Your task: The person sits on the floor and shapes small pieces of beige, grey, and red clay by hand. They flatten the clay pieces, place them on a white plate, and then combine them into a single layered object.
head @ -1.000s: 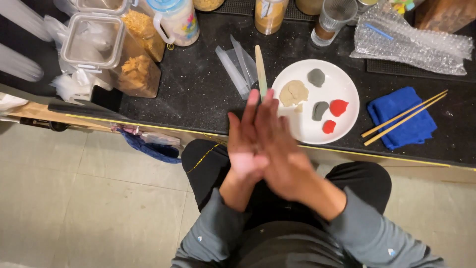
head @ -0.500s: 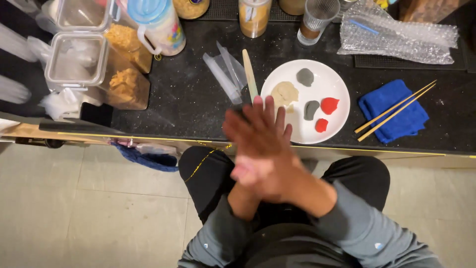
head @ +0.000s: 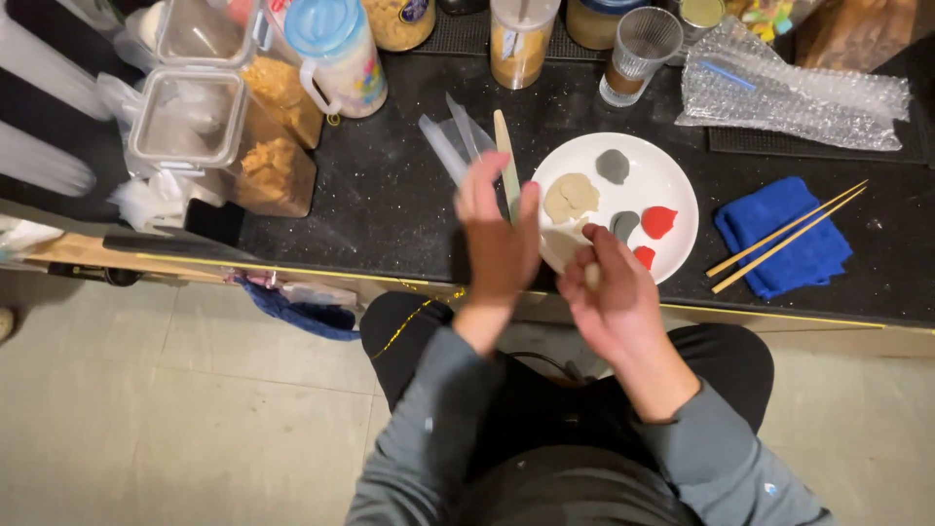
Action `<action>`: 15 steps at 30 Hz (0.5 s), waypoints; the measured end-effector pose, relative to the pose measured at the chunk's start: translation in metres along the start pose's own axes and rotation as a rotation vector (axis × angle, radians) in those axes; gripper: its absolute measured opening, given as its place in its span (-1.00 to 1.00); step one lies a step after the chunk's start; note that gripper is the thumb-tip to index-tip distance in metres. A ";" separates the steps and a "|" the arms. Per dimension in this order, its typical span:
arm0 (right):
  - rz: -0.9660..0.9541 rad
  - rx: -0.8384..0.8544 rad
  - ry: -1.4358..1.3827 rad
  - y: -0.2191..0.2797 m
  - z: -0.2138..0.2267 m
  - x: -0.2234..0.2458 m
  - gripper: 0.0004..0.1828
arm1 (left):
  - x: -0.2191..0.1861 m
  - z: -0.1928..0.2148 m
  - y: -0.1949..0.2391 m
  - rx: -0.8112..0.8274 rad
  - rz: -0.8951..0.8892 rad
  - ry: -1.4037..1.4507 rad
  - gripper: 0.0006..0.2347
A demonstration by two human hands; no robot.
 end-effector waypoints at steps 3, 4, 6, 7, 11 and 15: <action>-0.173 0.111 0.066 0.022 0.003 0.010 -0.75 | 0.067 -0.006 -0.023 0.195 0.039 -0.599 -0.61; -0.176 0.112 0.070 0.025 0.016 0.011 -0.75 | 0.073 0.003 -0.027 0.192 0.043 -0.600 -0.61; -0.187 0.310 0.054 0.033 0.030 0.012 -0.50 | 0.087 0.008 -0.036 0.400 0.005 -0.741 -0.50; -0.187 0.312 0.055 0.035 0.035 0.015 -0.50 | 0.086 0.016 -0.038 0.398 0.006 -0.741 -0.50; -0.044 0.362 0.239 0.038 0.071 0.024 -0.64 | 0.076 0.052 -0.035 0.312 -0.064 -0.772 -0.44; -0.172 0.415 0.151 0.034 0.079 0.022 -0.41 | 0.060 0.070 -0.032 0.264 -0.059 -0.781 -0.28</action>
Point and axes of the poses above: each hand's wrist, its own y-axis away from the middle knuckle, its own z-axis out of the back of the hand, x = y × z, the point moved 6 cm from there along -y, towards the middle knuckle, and after that the axes turned 4 degrees about -y, right-handed, at the moved point
